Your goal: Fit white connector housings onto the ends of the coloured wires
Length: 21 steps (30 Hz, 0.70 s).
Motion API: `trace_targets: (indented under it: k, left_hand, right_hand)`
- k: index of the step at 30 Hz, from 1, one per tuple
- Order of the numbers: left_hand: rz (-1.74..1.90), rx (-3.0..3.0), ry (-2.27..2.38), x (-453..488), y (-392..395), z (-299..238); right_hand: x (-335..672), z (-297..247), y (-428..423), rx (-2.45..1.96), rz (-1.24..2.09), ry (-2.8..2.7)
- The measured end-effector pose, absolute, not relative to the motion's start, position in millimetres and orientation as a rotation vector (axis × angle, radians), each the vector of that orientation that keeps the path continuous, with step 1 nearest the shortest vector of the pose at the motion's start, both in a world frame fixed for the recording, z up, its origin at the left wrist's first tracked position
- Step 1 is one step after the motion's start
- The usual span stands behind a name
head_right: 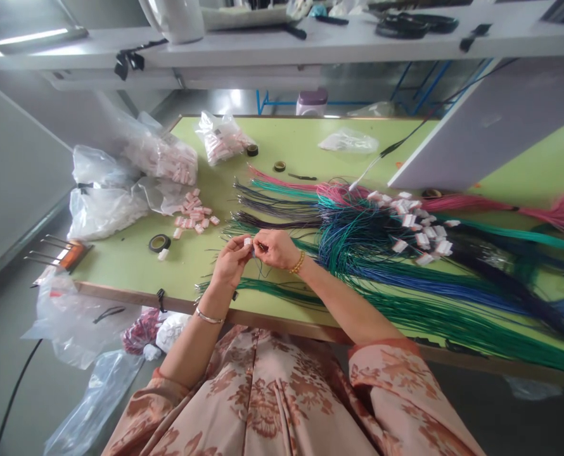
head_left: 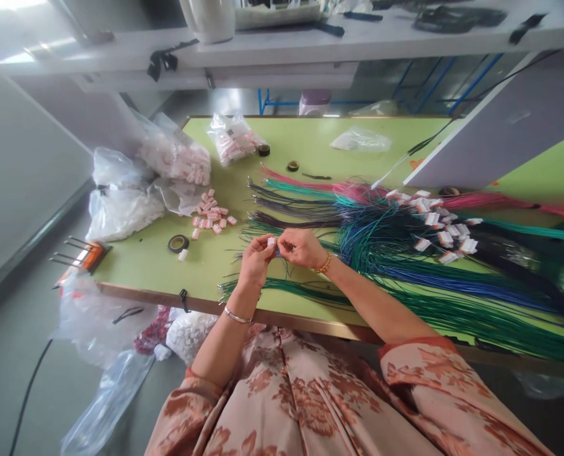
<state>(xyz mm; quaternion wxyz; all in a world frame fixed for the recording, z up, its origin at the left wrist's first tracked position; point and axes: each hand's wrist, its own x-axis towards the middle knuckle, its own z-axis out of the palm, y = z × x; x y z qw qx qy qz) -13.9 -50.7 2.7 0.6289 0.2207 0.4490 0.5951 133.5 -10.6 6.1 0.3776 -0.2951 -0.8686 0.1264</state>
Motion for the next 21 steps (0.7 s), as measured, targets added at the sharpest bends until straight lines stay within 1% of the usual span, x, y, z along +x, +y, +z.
trace_targets:
  k: [3, 8, 15, 18, 21]
  left_hand:
    - [1.382, 0.526, 1.064, -11, -51, 2]
    - [1.381, 0.499, 1.085, -11, -47, 6]
    - [1.371, 0.537, 1.105, -7, -49, 4]
    - [1.339, 0.538, 1.094, -8, -46, 5]
    - [1.379, 0.504, 1.049, -12, -38, 7]
  right_hand:
    - [133, 2, -10, -0.791, 0.333, -2.215]
    - [134, 1, -7, -0.829, 0.444, -2.236]
    - [129, -8, -8, -1.021, 0.366, -2.249]
    - [132, -3, -8, -1.007, 0.466, -2.249]
    - [139, 15, 8, -0.966, 0.616, -2.182]
